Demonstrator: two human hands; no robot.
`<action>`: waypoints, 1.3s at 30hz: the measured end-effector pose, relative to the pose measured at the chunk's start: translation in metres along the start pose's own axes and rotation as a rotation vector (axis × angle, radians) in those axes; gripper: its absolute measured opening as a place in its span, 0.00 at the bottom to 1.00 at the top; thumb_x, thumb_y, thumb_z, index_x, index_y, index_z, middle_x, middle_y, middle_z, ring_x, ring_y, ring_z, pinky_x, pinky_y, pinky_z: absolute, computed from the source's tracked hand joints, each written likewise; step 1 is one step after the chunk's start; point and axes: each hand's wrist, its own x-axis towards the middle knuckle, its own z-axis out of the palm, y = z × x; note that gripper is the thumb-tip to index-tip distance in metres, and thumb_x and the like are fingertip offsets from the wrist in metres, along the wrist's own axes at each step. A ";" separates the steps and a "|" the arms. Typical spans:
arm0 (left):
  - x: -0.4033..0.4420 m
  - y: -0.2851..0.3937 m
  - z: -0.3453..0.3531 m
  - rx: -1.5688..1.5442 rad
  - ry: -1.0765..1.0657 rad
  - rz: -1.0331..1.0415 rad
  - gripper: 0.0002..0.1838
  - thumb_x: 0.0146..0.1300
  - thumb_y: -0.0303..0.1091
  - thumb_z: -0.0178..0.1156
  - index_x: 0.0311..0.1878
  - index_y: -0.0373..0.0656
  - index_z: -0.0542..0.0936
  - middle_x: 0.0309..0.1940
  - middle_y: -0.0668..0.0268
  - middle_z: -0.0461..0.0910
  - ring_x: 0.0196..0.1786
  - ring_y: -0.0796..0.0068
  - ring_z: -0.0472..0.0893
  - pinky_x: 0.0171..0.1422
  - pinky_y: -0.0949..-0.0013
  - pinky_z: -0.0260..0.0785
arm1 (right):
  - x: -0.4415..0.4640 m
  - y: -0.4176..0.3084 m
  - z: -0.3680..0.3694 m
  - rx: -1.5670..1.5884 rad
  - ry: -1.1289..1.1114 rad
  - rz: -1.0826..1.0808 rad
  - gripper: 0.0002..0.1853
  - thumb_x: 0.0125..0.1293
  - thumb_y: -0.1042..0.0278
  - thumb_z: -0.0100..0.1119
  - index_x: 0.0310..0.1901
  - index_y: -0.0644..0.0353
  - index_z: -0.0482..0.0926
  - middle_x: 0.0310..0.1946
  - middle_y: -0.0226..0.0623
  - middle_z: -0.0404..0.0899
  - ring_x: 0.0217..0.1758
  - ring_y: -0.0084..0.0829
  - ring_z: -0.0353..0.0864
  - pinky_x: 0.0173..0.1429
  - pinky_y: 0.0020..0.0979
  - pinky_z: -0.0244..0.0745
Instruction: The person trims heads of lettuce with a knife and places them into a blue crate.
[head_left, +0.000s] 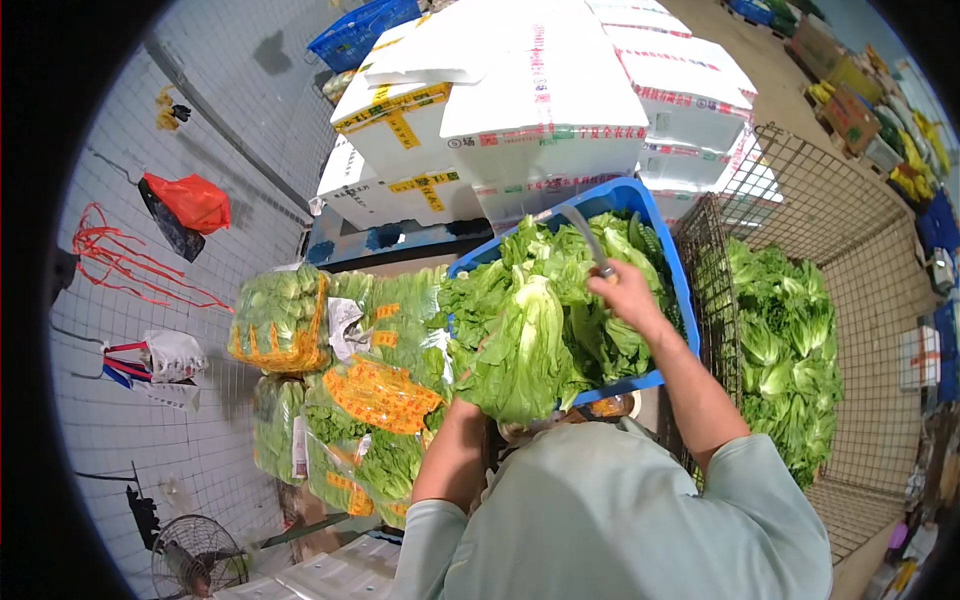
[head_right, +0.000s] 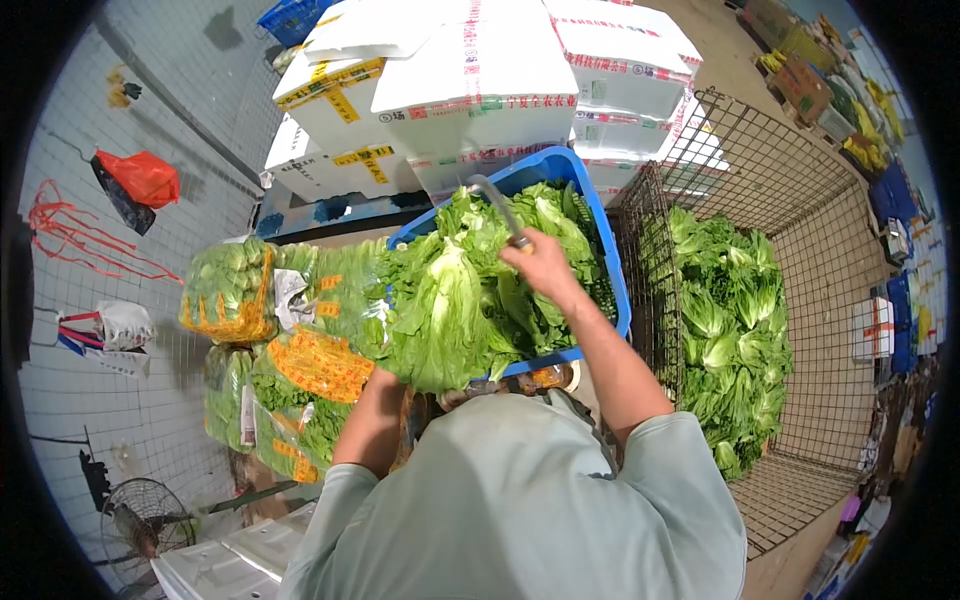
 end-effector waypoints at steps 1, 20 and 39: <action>0.003 -0.001 -0.003 0.006 -0.006 -0.001 0.22 0.70 0.49 0.52 0.57 0.42 0.77 0.47 0.65 0.81 0.46 0.71 0.82 0.53 0.65 0.75 | -0.007 0.003 0.013 0.146 -0.047 -0.040 0.15 0.56 0.60 0.65 0.41 0.61 0.80 0.26 0.28 0.77 0.24 0.19 0.73 0.29 0.24 0.69; 0.068 0.005 0.034 1.286 0.199 0.389 0.34 0.69 0.54 0.51 0.63 0.30 0.69 0.57 0.49 0.74 0.59 0.59 0.75 0.64 0.64 0.64 | -0.022 0.078 0.045 1.130 -0.089 0.083 0.20 0.69 0.62 0.52 0.57 0.65 0.71 0.46 0.38 0.80 0.46 0.27 0.82 0.50 0.30 0.80; 0.038 -0.016 0.108 1.185 -0.071 0.493 0.16 0.58 0.27 0.66 0.47 0.37 0.73 0.48 0.62 0.77 0.47 0.76 0.77 0.47 0.73 0.76 | -0.054 0.043 -0.016 0.591 0.326 -0.368 0.25 0.55 0.60 0.71 0.50 0.64 0.75 0.38 0.29 0.77 0.39 0.19 0.74 0.45 0.23 0.71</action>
